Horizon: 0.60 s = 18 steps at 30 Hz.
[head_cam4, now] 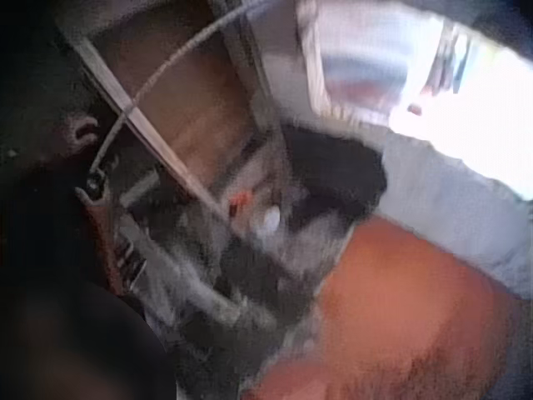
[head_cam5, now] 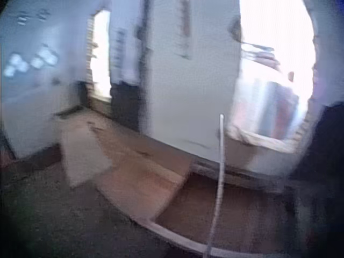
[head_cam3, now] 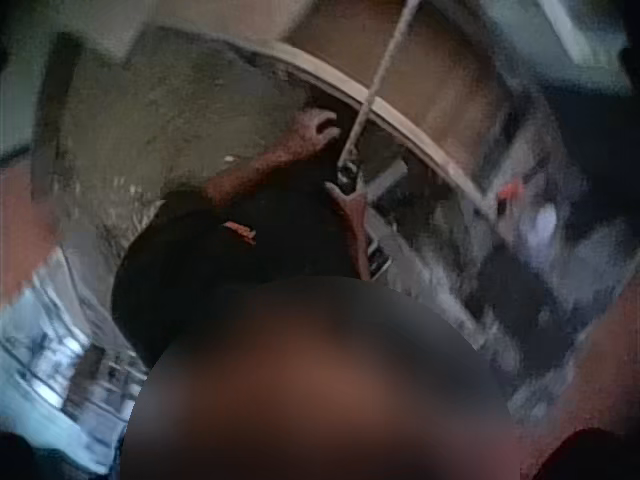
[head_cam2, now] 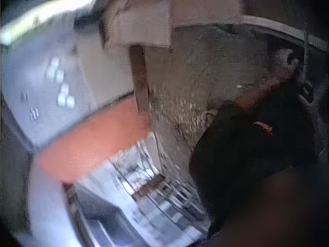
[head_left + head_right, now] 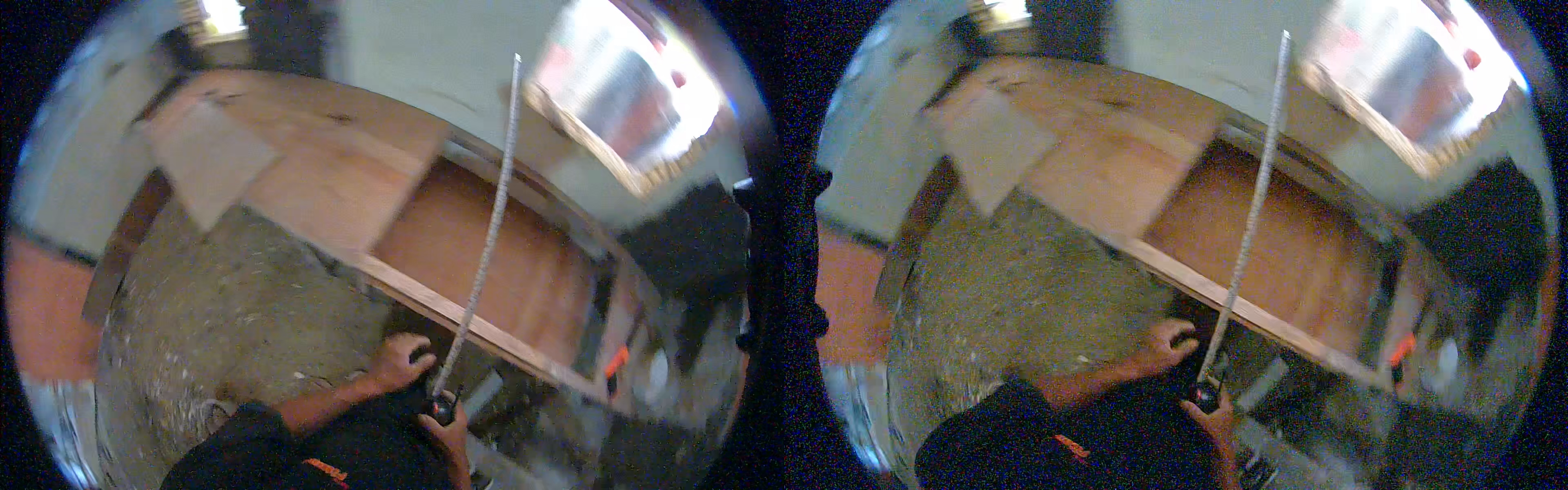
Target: The person measures and marks a wooden plank with a tape measure and pencil, then uses a hammer to drive nails into a wooden frame. The person also uses a hand saw to cut the plank along the marked line.
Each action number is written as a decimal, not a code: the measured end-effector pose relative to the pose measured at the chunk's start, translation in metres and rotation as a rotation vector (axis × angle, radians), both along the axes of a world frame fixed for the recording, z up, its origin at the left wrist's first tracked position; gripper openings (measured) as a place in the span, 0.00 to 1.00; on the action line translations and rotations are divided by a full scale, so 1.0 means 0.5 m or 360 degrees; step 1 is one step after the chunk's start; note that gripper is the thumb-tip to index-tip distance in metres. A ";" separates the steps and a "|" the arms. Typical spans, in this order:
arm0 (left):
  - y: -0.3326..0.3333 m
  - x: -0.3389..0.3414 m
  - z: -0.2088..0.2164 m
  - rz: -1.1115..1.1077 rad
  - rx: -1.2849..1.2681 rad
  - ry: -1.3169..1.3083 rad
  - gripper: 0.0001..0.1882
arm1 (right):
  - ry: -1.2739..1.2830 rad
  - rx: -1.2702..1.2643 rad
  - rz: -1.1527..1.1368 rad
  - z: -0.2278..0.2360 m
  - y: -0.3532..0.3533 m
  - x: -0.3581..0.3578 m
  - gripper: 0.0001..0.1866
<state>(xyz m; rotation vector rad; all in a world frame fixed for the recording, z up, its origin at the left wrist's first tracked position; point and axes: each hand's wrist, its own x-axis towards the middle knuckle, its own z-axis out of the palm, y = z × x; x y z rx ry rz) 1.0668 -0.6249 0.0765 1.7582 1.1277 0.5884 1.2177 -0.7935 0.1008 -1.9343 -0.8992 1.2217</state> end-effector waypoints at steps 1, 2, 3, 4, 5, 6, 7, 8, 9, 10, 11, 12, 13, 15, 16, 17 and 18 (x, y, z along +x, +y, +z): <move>-0.034 -0.051 0.006 0.0153 -0.0274 -0.0217 0.27 | 0.0028 0.0084 0.0100 0.006 0.020 -0.033 0.40; -0.045 -0.095 0.005 0.0268 -0.0684 -0.0317 0.28 | 0.0071 0.0174 0.0191 0.008 0.050 -0.069 0.40; -0.058 -0.148 0.007 0.0410 -0.0861 -0.0483 0.28 | 0.0147 0.0235 0.0303 0.005 0.086 -0.113 0.39; -0.074 -0.194 0.012 0.0531 -0.1094 -0.0618 0.29 | 0.0237 0.0303 0.0410 0.006 0.118 -0.159 0.39; -0.091 -0.235 0.019 0.0635 -0.1326 -0.0757 0.29 | 0.0335 0.0276 0.0460 0.013 0.135 -0.202 0.39; -0.096 -0.279 0.022 0.0584 -0.1292 -0.0909 0.28 | 0.0255 0.0360 0.0612 0.024 0.147 -0.239 0.39; -0.108 -0.307 0.041 0.0539 -0.1248 -0.1041 0.28 | 0.0253 0.0400 0.0706 0.038 0.163 -0.270 0.40; -0.100 -0.341 0.050 0.0468 -0.1215 -0.1178 0.28 | 0.0254 0.0469 0.0804 0.045 0.195 -0.309 0.41; -0.129 -0.397 0.056 0.0604 -0.1214 -0.1146 0.27 | 0.0262 0.0541 0.0871 0.048 0.184 -0.369 0.42; -0.130 -0.426 0.068 0.0738 -0.1212 -0.1113 0.26 | 0.0164 0.0453 0.1030 0.059 0.199 -0.396 0.43; -0.134 -0.450 0.079 0.0903 -0.1221 -0.0995 0.26 | 0.0170 0.0434 0.1191 0.068 0.216 -0.423 0.44; -0.144 -0.468 0.084 0.1081 -0.1272 -0.1180 0.24 | 0.0174 0.0412 0.1349 0.073 0.232 -0.444 0.44; -0.145 -0.485 0.088 0.1221 -0.1291 -0.1279 0.23 | 0.0164 0.0393 0.1510 0.083 0.256 -0.464 0.44; -0.167 -0.513 0.084 0.1589 -0.1333 -0.1440 0.22 | 0.0188 0.0437 0.1865 0.096 0.282 -0.503 0.45; -0.183 -0.527 0.080 0.1507 -0.1105 -0.1761 0.21 | 0.0118 0.0431 0.2047 0.101 0.300 -0.524 0.45; -0.187 -0.545 0.072 0.1553 -0.1087 -0.1792 0.21 | 0.0021 0.0405 0.2220 0.105 0.316 -0.544 0.45; -0.183 -0.568 0.062 0.1553 -0.1066 -0.1899 0.21 | 0.0046 0.0665 0.2197 0.109 0.325 -0.567 0.44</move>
